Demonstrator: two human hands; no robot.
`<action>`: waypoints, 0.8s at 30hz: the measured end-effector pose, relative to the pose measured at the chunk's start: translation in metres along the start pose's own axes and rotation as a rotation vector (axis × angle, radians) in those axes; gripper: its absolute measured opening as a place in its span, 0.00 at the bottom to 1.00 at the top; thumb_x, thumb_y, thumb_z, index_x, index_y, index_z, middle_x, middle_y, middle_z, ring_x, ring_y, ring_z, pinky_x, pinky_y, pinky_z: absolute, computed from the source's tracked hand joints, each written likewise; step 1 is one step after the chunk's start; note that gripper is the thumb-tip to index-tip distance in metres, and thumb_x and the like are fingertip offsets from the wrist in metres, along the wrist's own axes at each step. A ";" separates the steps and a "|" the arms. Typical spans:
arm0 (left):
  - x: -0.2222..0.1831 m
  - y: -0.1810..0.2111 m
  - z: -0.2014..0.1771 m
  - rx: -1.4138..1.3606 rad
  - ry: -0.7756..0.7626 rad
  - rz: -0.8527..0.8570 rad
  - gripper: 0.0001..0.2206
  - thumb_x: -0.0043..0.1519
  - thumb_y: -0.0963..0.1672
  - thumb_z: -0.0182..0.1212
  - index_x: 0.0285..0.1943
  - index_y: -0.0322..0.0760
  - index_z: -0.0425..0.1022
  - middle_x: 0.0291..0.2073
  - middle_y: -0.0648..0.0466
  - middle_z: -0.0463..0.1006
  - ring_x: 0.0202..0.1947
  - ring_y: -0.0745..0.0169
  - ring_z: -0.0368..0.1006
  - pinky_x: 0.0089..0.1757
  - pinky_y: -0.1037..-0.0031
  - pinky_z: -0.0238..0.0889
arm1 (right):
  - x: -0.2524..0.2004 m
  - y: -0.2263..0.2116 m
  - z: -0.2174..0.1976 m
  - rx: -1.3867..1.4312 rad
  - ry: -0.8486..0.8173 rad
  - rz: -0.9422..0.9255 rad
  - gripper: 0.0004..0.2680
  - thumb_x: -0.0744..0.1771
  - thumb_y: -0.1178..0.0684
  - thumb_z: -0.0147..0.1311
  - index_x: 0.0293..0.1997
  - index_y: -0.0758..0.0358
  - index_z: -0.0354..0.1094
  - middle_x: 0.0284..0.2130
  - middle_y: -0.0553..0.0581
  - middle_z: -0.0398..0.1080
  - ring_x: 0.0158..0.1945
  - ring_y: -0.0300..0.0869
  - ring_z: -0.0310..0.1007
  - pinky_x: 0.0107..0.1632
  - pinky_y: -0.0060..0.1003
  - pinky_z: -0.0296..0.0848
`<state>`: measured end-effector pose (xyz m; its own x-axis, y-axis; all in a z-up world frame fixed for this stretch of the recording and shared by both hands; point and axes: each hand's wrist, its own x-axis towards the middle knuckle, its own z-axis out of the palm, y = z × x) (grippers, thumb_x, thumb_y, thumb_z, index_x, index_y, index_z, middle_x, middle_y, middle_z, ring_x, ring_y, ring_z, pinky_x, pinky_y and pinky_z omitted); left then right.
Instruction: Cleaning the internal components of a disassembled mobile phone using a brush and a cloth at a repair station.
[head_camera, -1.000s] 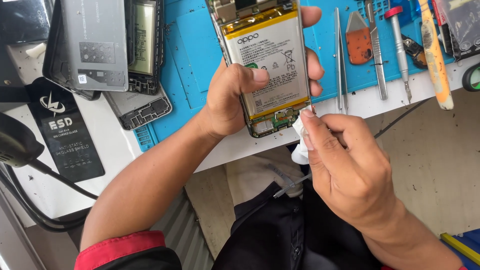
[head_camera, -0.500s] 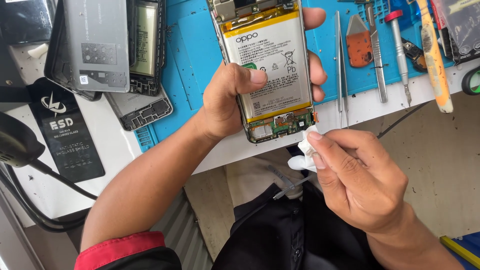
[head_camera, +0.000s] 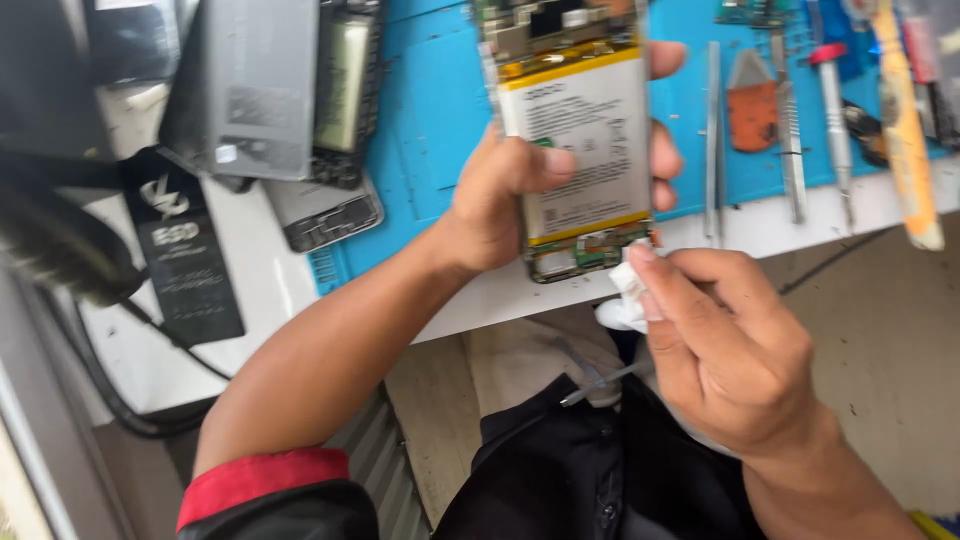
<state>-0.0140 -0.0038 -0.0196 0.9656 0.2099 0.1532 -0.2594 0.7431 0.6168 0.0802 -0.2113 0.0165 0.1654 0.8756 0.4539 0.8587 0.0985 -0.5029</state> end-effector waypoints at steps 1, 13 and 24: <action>0.001 0.000 0.002 0.008 0.013 -0.010 0.36 0.60 0.47 0.57 0.81 0.34 0.56 0.52 0.42 0.81 0.51 0.43 0.79 0.55 0.49 0.76 | -0.002 0.001 -0.001 0.031 0.021 0.007 0.09 0.70 0.68 0.51 0.58 0.80 0.69 0.42 0.73 0.70 0.38 0.51 0.73 0.44 0.40 0.76; 0.005 0.004 -0.003 0.012 0.016 -0.008 0.35 0.59 0.47 0.60 0.78 0.34 0.58 0.51 0.40 0.79 0.50 0.39 0.78 0.54 0.48 0.73 | -0.050 0.023 -0.028 0.128 0.147 0.313 0.06 0.68 0.64 0.53 0.47 0.78 0.68 0.42 0.73 0.72 0.33 0.45 0.75 0.33 0.30 0.73; 0.008 0.003 -0.003 -0.103 0.038 -0.050 0.38 0.56 0.46 0.67 0.77 0.32 0.57 0.51 0.34 0.78 0.49 0.35 0.77 0.51 0.48 0.72 | -0.088 0.049 -0.114 -0.002 0.025 0.591 0.03 0.67 0.69 0.57 0.43 0.77 0.74 0.47 0.68 0.75 0.46 0.46 0.77 0.46 0.32 0.75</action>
<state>-0.0069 0.0026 -0.0187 0.9766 0.1938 0.0934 -0.2132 0.8144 0.5398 0.1628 -0.3376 0.0358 0.6275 0.7702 0.1141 0.6183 -0.4039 -0.6742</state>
